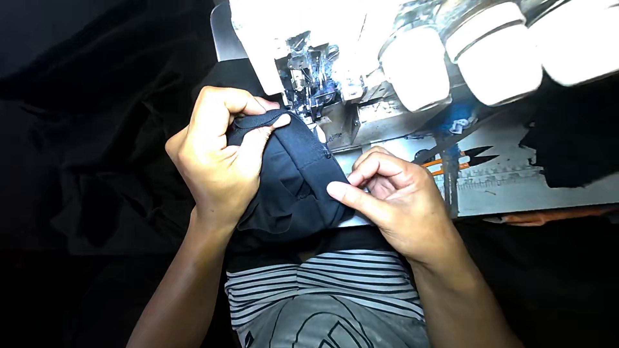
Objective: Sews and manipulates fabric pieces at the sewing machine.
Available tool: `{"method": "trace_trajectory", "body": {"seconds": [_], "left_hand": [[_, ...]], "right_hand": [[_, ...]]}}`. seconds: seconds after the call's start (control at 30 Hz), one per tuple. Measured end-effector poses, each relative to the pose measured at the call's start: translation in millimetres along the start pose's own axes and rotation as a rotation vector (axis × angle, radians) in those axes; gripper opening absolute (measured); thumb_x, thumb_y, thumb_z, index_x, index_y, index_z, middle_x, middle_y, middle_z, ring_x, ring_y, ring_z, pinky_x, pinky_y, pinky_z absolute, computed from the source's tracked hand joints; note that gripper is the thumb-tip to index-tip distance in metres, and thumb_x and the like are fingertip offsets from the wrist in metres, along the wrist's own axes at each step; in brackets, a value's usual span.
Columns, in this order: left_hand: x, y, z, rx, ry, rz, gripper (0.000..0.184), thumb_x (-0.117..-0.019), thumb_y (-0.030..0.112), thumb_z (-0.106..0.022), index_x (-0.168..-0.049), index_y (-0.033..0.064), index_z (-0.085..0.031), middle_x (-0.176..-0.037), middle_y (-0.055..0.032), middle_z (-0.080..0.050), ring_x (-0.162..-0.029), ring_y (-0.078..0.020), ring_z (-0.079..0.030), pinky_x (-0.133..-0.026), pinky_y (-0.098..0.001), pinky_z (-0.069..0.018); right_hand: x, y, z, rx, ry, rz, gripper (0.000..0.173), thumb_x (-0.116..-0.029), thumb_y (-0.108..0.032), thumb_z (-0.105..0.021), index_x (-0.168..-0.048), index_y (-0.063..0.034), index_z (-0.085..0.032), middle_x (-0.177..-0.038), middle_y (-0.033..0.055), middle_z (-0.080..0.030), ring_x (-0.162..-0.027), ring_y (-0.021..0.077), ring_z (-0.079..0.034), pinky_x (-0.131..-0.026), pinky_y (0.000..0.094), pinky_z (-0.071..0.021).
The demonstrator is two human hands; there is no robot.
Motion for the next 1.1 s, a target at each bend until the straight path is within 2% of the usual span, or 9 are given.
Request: {"method": "trace_trajectory", "body": {"seconds": [0.13, 0.33, 0.4, 0.47, 0.57, 0.63, 0.73, 0.83, 1.1], "left_hand": [[-3, -5, 0, -0.017, 0.017, -0.011, 0.018, -0.0889, 0.002, -0.076, -0.101, 0.0014, -0.063, -0.099, -0.0057, -0.073, -0.093, -0.0114, -0.071, -0.079, -0.0263, -0.0570], [1, 8, 12, -0.228, -0.142, 0.015, 0.016, -0.0895, 0.011, -0.078, -0.101, 0.0042, -0.069, -0.097, -0.0046, -0.073, -0.091, -0.0070, -0.068, -0.079, -0.0231, -0.0538], [-10, 8, 13, -0.263, -0.208, 0.005, 0.016, -0.0884, 0.016, -0.079, -0.098, 0.0064, -0.071, -0.093, -0.0035, -0.072, -0.087, -0.0047, -0.066, -0.078, -0.0213, -0.0512], [-20, 7, 12, -0.296, -0.286, 0.011, 0.016, -0.0895, 0.020, -0.078, -0.098, 0.0089, -0.071, -0.093, -0.0013, -0.072, -0.087, -0.0032, -0.065, -0.078, -0.0211, -0.0500], [-26, -1, 7, -0.319, -0.338, 0.065, 0.020, -0.0924, 0.030, -0.074, -0.105, 0.0155, -0.070, -0.098, 0.0051, -0.072, -0.090, -0.0004, -0.066, -0.082, -0.0215, -0.0532], [-20, -6, 5, -0.385, -0.316, 0.097, 0.023, -0.0956, 0.038, -0.069, -0.109, 0.0199, -0.070, -0.101, 0.0070, -0.071, -0.095, -0.0040, -0.065, -0.085, -0.0304, -0.0518], [-10, -11, -2, -0.414, -0.200, 0.155, 0.023, -0.0978, 0.041, -0.065, -0.108, 0.0211, -0.070, -0.102, 0.0041, -0.067, -0.101, -0.0137, -0.060, -0.089, -0.0459, -0.0394], [-21, -19, -12, -0.450, -0.170, 0.151, 0.021, -0.0963, 0.037, -0.063, -0.099, 0.0164, -0.068, -0.100, -0.0010, -0.066, -0.102, -0.0174, -0.060, -0.087, -0.0478, -0.0387], [-39, -30, -20, -0.367, -0.194, 0.098, 0.024, -0.0912, 0.031, -0.067, -0.108, 0.0155, -0.071, -0.108, 0.0010, -0.070, -0.110, -0.0119, -0.061, -0.096, -0.0485, -0.0366]], "right_hand": [[-3, -3, -3, -0.091, -0.075, -0.006, 0.015, -0.0845, -0.004, -0.079, -0.083, -0.0100, -0.065, -0.104, 0.0050, -0.071, -0.086, 0.0117, -0.070, -0.066, 0.0215, -0.0611], [16, -16, -8, 0.133, -0.131, -0.009, 0.017, -0.0852, -0.010, -0.077, -0.085, -0.0162, -0.061, -0.077, -0.0048, -0.069, -0.064, 0.0045, -0.066, -0.054, 0.0164, -0.0560], [17, -24, -11, 0.242, -0.192, 0.065, 0.016, -0.0868, -0.014, -0.074, -0.098, -0.0199, -0.065, -0.080, -0.0093, -0.067, -0.063, 0.0011, -0.063, -0.052, 0.0148, -0.0532], [15, -33, -15, 0.368, -0.254, 0.138, 0.035, -0.0898, -0.018, -0.072, -0.124, -0.0249, -0.070, -0.092, -0.0128, -0.069, -0.069, -0.0030, -0.062, -0.057, 0.0130, -0.0531], [11, -42, -15, 0.528, -0.286, 0.122, 0.057, -0.0910, -0.025, -0.071, -0.147, -0.0297, -0.059, -0.084, -0.0158, -0.064, -0.064, -0.0068, -0.057, -0.052, 0.0105, -0.0482], [12, -41, -15, 0.494, -0.283, 0.080, 0.060, -0.0901, -0.025, -0.071, -0.148, -0.0296, -0.058, -0.079, -0.0153, -0.061, -0.061, -0.0060, -0.055, -0.050, 0.0111, -0.0466], [11, -36, -12, 0.330, -0.231, 0.011, 0.058, -0.0896, -0.023, -0.073, -0.146, -0.0279, -0.060, -0.073, -0.0137, -0.062, -0.055, -0.0034, -0.054, -0.046, 0.0123, -0.0453], [2, -37, -8, 0.266, -0.160, -0.005, 0.068, -0.0878, -0.017, -0.075, -0.152, -0.0240, -0.053, -0.075, -0.0101, -0.064, -0.058, 0.0004, -0.059, -0.049, 0.0134, -0.0502], [-6, -33, -10, 0.168, -0.146, -0.033, 0.075, -0.0860, -0.011, -0.079, -0.154, -0.0180, -0.047, -0.074, -0.0051, -0.067, -0.056, 0.0057, -0.062, -0.048, 0.0161, -0.0538]]}}
Point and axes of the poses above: each hand's wrist, its own x-axis away from the middle knuckle, its own z-axis out of the back of the hand, y = z × x, the point moved 4 cm from there along -x, towards the middle knuckle
